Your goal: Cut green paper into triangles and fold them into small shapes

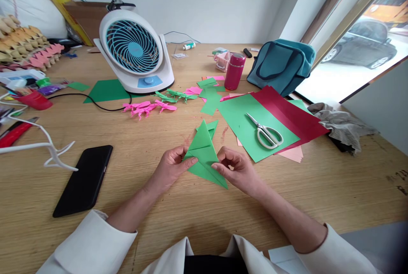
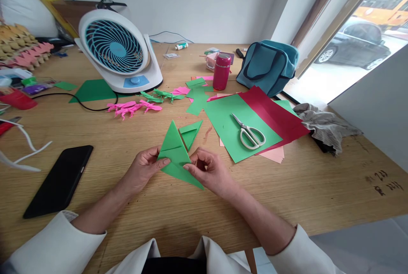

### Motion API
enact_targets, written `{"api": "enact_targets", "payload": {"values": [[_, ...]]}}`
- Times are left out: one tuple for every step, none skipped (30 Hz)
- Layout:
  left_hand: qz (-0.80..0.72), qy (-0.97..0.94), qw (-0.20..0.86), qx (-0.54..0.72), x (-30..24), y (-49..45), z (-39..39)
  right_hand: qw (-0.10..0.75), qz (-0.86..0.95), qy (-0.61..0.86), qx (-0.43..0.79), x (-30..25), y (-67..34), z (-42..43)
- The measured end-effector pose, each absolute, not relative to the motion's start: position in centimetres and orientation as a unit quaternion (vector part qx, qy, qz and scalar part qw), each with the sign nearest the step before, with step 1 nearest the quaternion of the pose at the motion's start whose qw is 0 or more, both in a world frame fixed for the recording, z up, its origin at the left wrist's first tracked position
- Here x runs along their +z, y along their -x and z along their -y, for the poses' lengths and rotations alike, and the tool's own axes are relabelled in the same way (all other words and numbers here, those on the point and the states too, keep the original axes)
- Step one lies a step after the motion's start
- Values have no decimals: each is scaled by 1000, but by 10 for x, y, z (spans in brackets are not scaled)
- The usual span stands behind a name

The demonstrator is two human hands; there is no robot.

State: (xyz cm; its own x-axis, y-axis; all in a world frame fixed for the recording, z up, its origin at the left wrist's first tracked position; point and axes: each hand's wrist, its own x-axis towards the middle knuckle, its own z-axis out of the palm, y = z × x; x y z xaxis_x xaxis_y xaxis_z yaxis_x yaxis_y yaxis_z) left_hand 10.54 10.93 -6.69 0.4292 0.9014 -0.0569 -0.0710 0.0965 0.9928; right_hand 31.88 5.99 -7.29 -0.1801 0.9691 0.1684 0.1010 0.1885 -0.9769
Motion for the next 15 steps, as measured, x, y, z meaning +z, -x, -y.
{"api": "enact_targets", "payload": {"values": [[-371,-557,631,391,-67,-105,-109,466,625,429,456,-70,-319,-59],[-368,-559,625,401,-67,-104,-109,466,633,420,453,-67,-320,-58],[-363,-557,624,412,-68,-103,-109,467,636,412,455,-64,-321,-58],[-356,-551,626,422,-69,-102,-110,470,634,405,462,-62,-321,-59],[-346,-543,633,431,-70,-102,-111,472,626,402,472,-61,-322,-59],[-334,-534,641,438,-72,-101,-112,473,614,401,488,-60,-323,-60],[-323,-526,650,444,-73,-101,-113,469,597,400,513,-61,-324,-61],[-313,-520,655,449,-73,-101,-113,461,573,397,549,-63,-323,-62],[-307,-517,659,452,-74,-101,-113,448,544,387,594,-65,-323,-62],[-302,-516,661,454,-73,-101,-113,431,511,371,645,-68,-321,-62],[-299,-515,664,453,-72,-102,-112,411,476,349,695,-70,-319,-62],[-295,-516,667,449,-72,-102,-112,389,444,325,739,-73,-317,-61],[-292,-518,672,442,-70,-102,-111,368,419,306,772,-74,-314,-60],[-287,-521,676,435,-69,-102,-110,350,401,293,794,-75,-312,-58],[-282,-524,680,428,-68,-102,-109,339,386,288,808,-76,-310,-57]]}}
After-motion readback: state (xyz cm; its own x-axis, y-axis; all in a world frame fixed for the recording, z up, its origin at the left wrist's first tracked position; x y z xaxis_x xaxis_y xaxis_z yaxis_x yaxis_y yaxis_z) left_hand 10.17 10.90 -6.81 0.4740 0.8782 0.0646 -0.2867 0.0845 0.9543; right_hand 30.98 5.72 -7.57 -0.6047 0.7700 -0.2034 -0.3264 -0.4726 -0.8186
